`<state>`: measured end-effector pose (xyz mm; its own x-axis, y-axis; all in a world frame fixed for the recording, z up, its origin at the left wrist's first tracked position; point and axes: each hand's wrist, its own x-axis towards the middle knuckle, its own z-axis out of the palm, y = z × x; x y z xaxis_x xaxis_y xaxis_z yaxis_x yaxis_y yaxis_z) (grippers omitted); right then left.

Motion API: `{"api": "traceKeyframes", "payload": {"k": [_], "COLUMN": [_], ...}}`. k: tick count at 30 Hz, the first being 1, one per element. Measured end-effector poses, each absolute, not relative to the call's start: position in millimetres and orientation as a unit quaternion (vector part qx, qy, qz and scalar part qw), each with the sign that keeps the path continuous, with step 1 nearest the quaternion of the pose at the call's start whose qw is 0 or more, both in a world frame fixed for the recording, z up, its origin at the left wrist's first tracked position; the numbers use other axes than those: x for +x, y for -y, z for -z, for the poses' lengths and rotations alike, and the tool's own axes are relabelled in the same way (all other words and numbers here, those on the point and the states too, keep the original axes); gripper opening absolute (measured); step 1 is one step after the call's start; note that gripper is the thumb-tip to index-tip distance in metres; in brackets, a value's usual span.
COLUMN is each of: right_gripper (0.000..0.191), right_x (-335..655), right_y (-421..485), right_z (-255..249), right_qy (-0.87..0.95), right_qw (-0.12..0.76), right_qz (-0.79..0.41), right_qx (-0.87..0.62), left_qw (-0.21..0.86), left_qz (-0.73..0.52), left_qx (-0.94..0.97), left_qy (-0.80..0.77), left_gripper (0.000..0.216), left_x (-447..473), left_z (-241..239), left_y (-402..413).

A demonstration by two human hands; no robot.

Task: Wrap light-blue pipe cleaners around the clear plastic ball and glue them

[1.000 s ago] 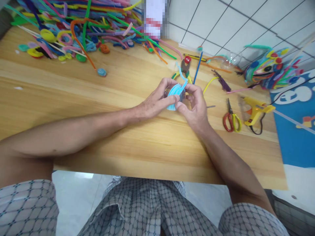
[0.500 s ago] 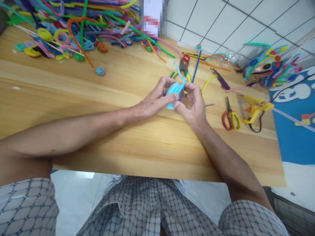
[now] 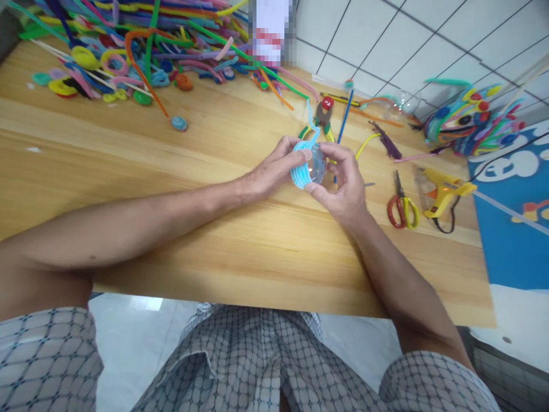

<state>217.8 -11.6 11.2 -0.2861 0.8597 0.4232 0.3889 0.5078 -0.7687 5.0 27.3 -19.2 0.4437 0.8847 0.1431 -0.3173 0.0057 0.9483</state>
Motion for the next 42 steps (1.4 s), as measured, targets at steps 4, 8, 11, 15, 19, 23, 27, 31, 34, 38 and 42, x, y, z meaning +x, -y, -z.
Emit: {"api": "traceKeyframes", "payload": {"k": [4, 8, 11, 15, 19, 23, 27, 31, 34, 38, 42], "right_gripper": [0.078, 0.061, 0.044, 0.035, 0.037, 0.034, 0.035, 0.035, 0.035, 0.033, 0.034], "right_x": [217, 213, 211, 214, 221, 222, 222, 226, 227, 226, 224], "right_y": [13, 20, 23, 19, 12, 10, 9, 6, 5, 7, 9], "right_z": [-15, -26, -28, -20, -11, -9, -12, -13, -12, -11, -12], "right_qy": [0.751, 0.764, 0.781, 0.814, 0.847, 0.858, 0.862, 0.865, 0.864, 0.859, 0.856], "right_qw": [0.431, 0.405, 0.395, 0.394, 0.396, 0.406, 0.396, 0.385, 0.39, 0.396, 0.403], "right_qz": [-0.266, -0.255, -0.232, -0.164, -0.11, -0.056, -0.069, -0.085, -0.085, -0.08, -0.073], "right_qx": [-0.424, -0.432, -0.425, -0.394, -0.337, -0.311, -0.309, -0.31, -0.307, -0.314, -0.315], "left_qw": [0.646, 0.669, 0.687, 0.705, 0.723, 0.734, 0.731, 0.725, 0.727, 0.726, 0.729], "left_qz": [-0.459, -0.461, -0.459, -0.459, -0.468, -0.474, -0.478, -0.477, -0.474, -0.475, -0.472], "left_qx": [0.545, 0.515, 0.496, 0.469, 0.424, 0.401, 0.405, 0.417, 0.418, 0.411, 0.405], "left_qy": [-0.273, -0.275, -0.266, -0.269, -0.279, -0.274, -0.27, -0.269, -0.269, -0.281, -0.286], "left_gripper": [0.031, 0.025, 0.022, 0.021, 0.022, 0.019, 0.019, 0.025, 0.031, 0.026, 0.021], "left_x": [4, 6, 7, 8, 7, 6, 5, 4, 4, 5, 6], "left_z": [15, 15, 15, 7, -8, -15, -11, -6, -5, -5, -8], "left_y": [-27, -27, -27, -22, -12, -8, -10, -12, -12, -11, -11]}}
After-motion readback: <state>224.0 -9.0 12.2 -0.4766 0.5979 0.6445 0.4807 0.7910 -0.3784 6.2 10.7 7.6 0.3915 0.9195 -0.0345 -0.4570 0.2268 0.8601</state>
